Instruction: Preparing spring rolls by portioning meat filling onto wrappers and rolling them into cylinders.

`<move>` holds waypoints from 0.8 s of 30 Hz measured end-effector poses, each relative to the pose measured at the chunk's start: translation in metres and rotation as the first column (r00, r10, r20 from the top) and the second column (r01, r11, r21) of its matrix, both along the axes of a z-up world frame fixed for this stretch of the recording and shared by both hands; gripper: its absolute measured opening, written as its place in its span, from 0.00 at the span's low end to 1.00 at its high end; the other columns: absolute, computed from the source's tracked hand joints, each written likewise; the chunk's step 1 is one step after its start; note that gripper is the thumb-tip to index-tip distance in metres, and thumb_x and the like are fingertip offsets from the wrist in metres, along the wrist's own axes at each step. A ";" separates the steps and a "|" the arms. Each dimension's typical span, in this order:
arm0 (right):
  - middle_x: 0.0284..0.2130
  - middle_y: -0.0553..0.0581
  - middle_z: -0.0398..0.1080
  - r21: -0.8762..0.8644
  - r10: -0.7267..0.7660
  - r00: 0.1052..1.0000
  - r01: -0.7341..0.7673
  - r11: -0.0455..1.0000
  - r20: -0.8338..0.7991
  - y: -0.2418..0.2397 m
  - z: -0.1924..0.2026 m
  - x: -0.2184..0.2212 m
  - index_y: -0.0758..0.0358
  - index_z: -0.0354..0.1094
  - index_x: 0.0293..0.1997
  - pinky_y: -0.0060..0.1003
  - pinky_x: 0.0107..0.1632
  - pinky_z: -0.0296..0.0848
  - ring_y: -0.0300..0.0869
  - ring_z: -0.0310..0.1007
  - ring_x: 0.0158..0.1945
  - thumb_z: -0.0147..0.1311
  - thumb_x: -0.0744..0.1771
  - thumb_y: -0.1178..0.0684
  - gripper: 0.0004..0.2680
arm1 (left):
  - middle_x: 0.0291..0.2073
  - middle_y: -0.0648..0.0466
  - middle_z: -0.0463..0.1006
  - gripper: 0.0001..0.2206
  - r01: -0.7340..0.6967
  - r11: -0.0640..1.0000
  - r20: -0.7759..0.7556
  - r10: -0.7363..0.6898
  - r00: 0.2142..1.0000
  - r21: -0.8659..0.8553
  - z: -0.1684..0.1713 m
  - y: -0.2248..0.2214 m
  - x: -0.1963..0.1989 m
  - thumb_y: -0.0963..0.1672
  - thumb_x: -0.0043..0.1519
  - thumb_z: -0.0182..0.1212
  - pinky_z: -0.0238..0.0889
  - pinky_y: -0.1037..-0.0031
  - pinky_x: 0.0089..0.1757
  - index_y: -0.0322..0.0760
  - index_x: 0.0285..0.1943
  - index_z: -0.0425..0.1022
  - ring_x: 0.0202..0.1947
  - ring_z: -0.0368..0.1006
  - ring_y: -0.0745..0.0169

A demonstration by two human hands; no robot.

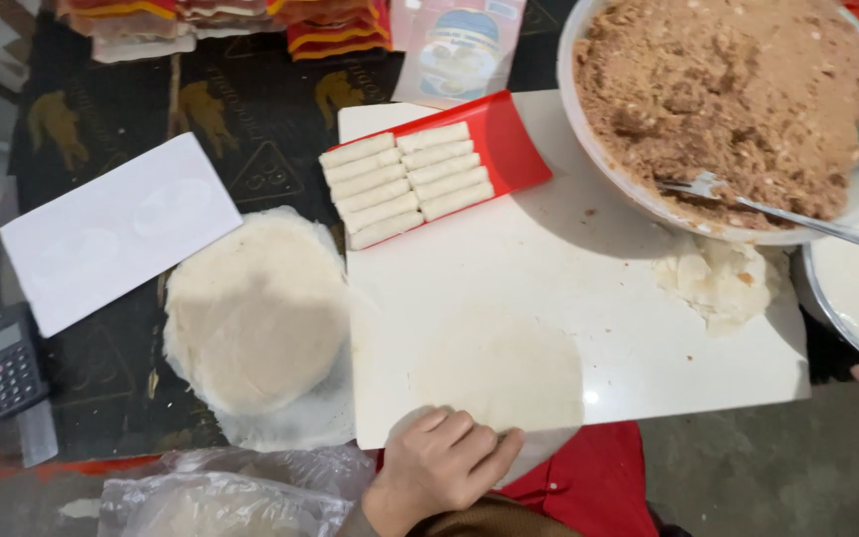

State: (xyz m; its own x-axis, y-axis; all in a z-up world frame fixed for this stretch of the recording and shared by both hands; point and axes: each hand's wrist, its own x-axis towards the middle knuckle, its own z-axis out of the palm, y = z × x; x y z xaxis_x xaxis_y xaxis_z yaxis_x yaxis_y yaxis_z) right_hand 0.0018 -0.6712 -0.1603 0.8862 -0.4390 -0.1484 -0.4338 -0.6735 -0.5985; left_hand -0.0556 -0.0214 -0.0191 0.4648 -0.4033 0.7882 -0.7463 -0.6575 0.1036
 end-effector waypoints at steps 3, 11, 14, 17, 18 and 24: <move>0.61 0.84 0.70 -0.084 0.150 0.976 -0.138 0.987 0.158 0.104 0.048 0.004 0.85 0.68 0.72 0.60 0.64 0.64 0.68 0.69 0.63 0.57 0.77 0.52 0.19 | 0.28 0.61 0.71 0.05 -0.013 1.000 0.012 0.013 1.000 -0.017 -0.002 0.002 -0.002 0.38 0.67 0.71 0.52 0.77 0.25 0.45 0.42 0.83 0.23 0.59 0.67; 0.85 0.50 0.21 -0.503 0.906 0.417 -0.799 0.329 -0.071 0.392 0.154 0.021 0.28 0.35 0.83 0.84 0.69 0.27 0.53 0.12 0.85 0.26 0.70 0.26 0.27 | 0.30 0.60 0.76 0.04 -0.005 1.000 0.012 0.005 1.000 0.003 -0.004 0.003 -0.005 0.39 0.69 0.69 0.52 0.77 0.27 0.42 0.44 0.83 0.26 0.60 0.66; 0.84 0.45 0.17 -0.588 0.925 0.357 -0.779 0.217 -0.132 0.444 0.150 0.032 0.26 0.28 0.84 0.85 0.67 0.27 0.51 0.04 0.84 0.30 0.69 0.21 0.31 | 0.30 0.59 0.75 0.04 -0.008 1.000 0.003 0.008 1.000 -0.006 -0.003 0.004 -0.006 0.39 0.70 0.69 0.53 0.73 0.28 0.42 0.43 0.80 0.25 0.59 0.63; 0.83 0.48 0.12 -0.641 0.977 0.151 -0.767 0.018 -0.152 0.469 0.146 0.035 0.34 0.19 0.85 0.87 0.66 0.28 0.53 0.06 0.82 0.23 0.72 0.23 0.30 | 0.28 0.57 0.75 0.06 0.032 0.999 0.018 -0.031 0.999 -0.035 -0.004 0.004 -0.005 0.39 0.70 0.69 0.57 0.73 0.29 0.39 0.39 0.83 0.28 0.65 0.62; 0.83 0.49 0.15 -0.688 0.972 0.170 -0.725 0.013 -0.161 0.469 0.146 0.039 0.36 0.21 0.86 0.81 0.67 0.25 0.53 0.07 0.83 0.19 0.73 0.24 0.29 | 0.29 0.58 0.75 0.04 0.019 1.000 0.024 -0.018 1.000 -0.021 -0.005 0.005 -0.004 0.38 0.70 0.68 0.55 0.74 0.28 0.39 0.41 0.83 0.27 0.62 0.63; 0.76 0.46 0.48 -0.718 0.823 0.547 -0.634 0.287 -0.153 0.410 0.198 0.047 0.38 0.52 0.70 0.74 0.68 0.42 0.55 0.40 0.80 0.47 0.65 0.23 0.28 | 0.33 0.60 0.78 0.04 -0.015 1.000 0.004 0.015 1.000 0.001 0.003 0.005 -0.003 0.39 0.69 0.70 0.56 0.75 0.28 0.42 0.43 0.81 0.27 0.62 0.65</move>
